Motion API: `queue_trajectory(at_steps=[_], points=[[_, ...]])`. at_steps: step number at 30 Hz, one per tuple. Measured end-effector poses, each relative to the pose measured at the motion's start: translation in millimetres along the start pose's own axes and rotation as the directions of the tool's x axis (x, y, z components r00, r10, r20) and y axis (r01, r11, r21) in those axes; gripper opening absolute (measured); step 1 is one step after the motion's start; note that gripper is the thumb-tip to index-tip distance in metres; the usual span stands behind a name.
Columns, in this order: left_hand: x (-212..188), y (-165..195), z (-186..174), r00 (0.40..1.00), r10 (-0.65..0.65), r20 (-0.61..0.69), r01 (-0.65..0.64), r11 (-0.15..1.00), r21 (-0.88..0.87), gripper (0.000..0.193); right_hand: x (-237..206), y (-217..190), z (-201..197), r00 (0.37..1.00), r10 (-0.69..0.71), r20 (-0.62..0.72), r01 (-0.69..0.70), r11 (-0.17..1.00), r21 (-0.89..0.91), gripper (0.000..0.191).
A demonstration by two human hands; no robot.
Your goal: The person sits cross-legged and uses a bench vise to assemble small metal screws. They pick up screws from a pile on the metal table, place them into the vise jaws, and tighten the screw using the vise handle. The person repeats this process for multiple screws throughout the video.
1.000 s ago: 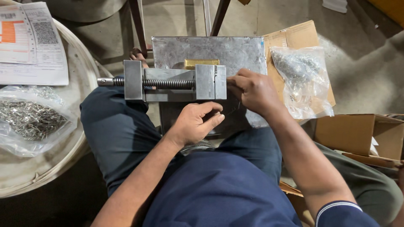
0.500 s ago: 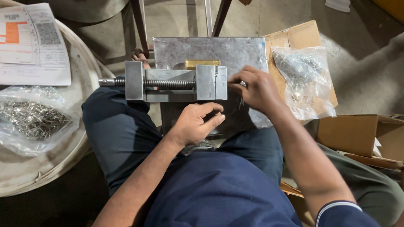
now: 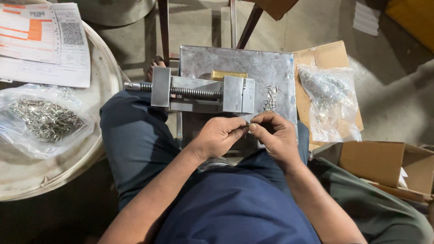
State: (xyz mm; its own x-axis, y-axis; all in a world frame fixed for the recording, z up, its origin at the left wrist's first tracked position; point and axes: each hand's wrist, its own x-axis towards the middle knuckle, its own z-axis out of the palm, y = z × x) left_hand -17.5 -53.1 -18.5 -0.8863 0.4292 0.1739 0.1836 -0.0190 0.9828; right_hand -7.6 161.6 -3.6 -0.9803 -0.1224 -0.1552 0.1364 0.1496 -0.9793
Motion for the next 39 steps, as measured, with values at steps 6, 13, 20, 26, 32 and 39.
queue_trajectory(at_steps=[6,13,20,26,32,39], points=[[0,-1,0,0.992,-0.115,-0.051,0.112,0.993,-0.045,0.023,12,-34,1,0.934,-0.356,0.042,0.340,0.844,-0.414,0.011],[0,1,-4,0.991,-0.125,-0.039,0.128,0.990,0.064,0.030,55,-65,18,0.884,-0.468,0.021,0.401,0.733,-0.550,0.009],[1,2,-8,0.987,-0.162,-0.008,0.163,0.987,0.016,0.031,61,-68,24,0.894,-0.446,0.038,0.395,0.747,-0.535,0.009],[2,3,-9,0.988,-0.156,-0.017,0.156,0.988,0.015,0.031,63,-64,24,0.883,-0.465,0.054,0.416,0.725,-0.549,0.009],[1,3,-9,0.985,-0.170,-0.013,0.170,0.985,0.010,0.032,65,-60,25,0.879,-0.475,0.041,0.417,0.725,-0.549,0.009],[2,4,-9,0.983,-0.181,-0.008,0.181,0.983,0.006,0.031,65,-62,23,0.865,-0.498,0.062,0.445,0.706,-0.551,0.009]])
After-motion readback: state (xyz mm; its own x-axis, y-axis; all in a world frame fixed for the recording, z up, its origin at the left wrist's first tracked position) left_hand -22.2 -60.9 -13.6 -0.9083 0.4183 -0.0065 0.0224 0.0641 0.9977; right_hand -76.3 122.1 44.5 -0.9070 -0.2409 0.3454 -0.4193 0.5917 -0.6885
